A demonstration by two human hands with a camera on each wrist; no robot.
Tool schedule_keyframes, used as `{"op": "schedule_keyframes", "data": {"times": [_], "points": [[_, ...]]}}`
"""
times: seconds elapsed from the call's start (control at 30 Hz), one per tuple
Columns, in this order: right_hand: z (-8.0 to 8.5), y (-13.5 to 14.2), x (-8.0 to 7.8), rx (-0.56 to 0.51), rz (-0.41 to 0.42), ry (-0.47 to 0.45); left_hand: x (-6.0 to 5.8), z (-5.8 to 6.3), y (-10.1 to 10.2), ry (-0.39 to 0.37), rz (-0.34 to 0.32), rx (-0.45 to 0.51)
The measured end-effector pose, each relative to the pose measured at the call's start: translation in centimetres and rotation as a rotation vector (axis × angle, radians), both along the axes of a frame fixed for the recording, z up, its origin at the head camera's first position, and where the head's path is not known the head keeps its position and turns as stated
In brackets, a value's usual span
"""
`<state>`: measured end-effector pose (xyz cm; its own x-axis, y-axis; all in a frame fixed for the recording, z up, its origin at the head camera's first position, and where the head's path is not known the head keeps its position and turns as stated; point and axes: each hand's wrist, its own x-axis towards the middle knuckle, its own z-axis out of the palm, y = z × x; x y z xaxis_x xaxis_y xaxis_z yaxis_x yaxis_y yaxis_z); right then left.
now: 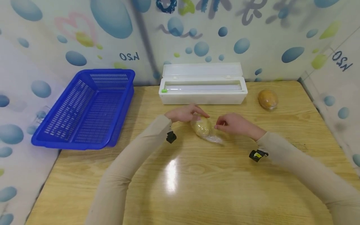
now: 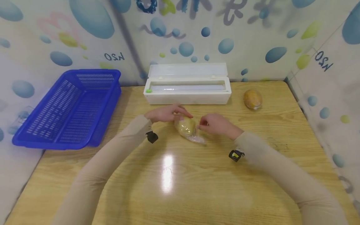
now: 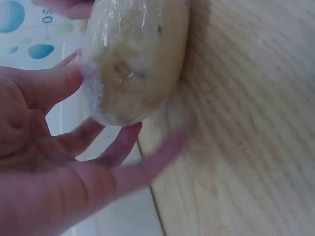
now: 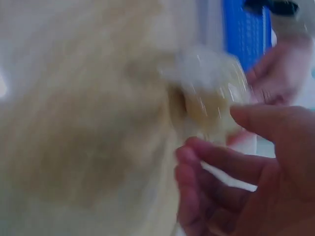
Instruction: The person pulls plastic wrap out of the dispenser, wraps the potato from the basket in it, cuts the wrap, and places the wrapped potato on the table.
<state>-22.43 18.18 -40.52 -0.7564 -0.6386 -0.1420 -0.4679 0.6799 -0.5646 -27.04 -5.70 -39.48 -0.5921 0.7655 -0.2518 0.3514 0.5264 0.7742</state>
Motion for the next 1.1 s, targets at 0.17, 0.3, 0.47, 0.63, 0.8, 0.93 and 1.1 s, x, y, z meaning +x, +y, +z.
{"op": "schedule_keyframes", "data": {"times": [0.17,0.3,0.47,0.63,0.8,0.93,1.1], "points": [[-1.2,-2.0,2.0,0.025,-0.023,-0.022,0.4,0.1,0.0,0.016,0.025,-0.057],[-1.9,-3.5,3.2,0.045,-0.112,0.120,0.0,0.0,0.0,0.023,0.092,-0.085],[-2.0,-5.1,3.8,0.202,-0.123,0.434,-1.1,-0.2,-0.2,0.071,0.091,-0.082],[-1.6,-6.2,3.9,0.386,-0.028,0.646,-1.2,0.2,0.2,0.122,0.064,-0.129],[-1.2,-6.8,3.9,0.411,0.003,0.732,-0.3,0.9,1.1,-0.005,0.208,-0.179],[-1.1,-6.9,3.9,0.394,-0.015,0.649,0.3,1.3,1.6,-0.132,0.332,-0.174],[-1.1,-6.7,3.8,0.376,-0.050,0.584,0.2,1.4,1.9,-0.145,0.364,-0.183]]}}
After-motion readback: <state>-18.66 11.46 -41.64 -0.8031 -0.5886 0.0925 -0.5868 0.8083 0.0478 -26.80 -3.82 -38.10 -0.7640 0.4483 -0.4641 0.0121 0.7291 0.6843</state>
